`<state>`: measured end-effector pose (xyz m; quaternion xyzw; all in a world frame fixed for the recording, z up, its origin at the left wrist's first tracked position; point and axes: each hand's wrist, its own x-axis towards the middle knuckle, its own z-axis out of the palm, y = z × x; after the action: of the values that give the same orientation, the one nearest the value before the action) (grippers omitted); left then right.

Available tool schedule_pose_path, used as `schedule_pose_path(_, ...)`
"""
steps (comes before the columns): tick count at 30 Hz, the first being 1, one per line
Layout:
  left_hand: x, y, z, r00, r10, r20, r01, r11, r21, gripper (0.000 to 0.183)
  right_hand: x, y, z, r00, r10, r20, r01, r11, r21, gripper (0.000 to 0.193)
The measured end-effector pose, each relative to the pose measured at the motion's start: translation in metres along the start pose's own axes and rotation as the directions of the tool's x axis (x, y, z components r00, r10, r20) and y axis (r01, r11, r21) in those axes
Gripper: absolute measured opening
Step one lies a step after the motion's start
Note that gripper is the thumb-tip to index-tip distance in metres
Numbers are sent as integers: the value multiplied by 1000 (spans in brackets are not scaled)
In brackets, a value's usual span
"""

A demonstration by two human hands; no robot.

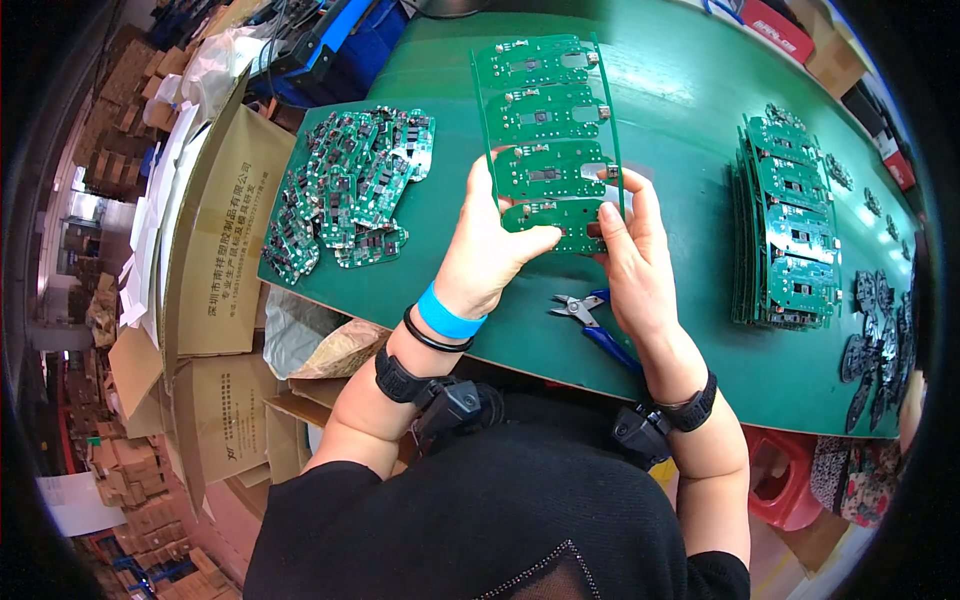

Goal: The person uses wire cutters to snip the connecting tabs between individual circuit boards on a larger panel. After cutting, they separate the individual boards and place them on the table. The process is repeated for multiple panels throughout the video.

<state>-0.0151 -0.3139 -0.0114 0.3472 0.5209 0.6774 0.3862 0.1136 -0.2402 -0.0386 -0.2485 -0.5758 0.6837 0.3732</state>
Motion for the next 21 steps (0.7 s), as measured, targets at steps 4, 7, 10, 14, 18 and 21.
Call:
schedule_pose_path(4, 1, 0, -2, 999, -35, 14, 36, 999, -22, 75, -1, -1, 1, 1000, -11, -10, 11, 999, -35, 29)
schedule_pose_path(7, -1, 1, -2, 997, -73, 22, 74, 994, -79, 76, -1, -1, 1, 1000, -17, -7, 17, 999, -33, 29)
schedule_pose_path(10, -1, 1, -4, 995, -90, 37, 93, 991, -91, 77, -1, -1, 1, 1000, -16, -3, 16, 1000, -21, 29)
schedule_pose_path(14, 0, 1, -6, 992, -112, 55, 116, 992, -60, 80, -2, -5, 4, 999, -20, -44, 18, 999, -47, 28)
schedule_pose_path(18, 0, 2, -6, 985, -163, 65, 168, 982, -89, 80, -4, -7, 5, 998, -26, -56, 21, 997, -77, 28)
schedule_pose_path(21, -3, 0, -3, 992, -119, 32, 122, 984, -126, 79, -3, -6, 3, 998, -39, -54, 33, 995, -98, 28)
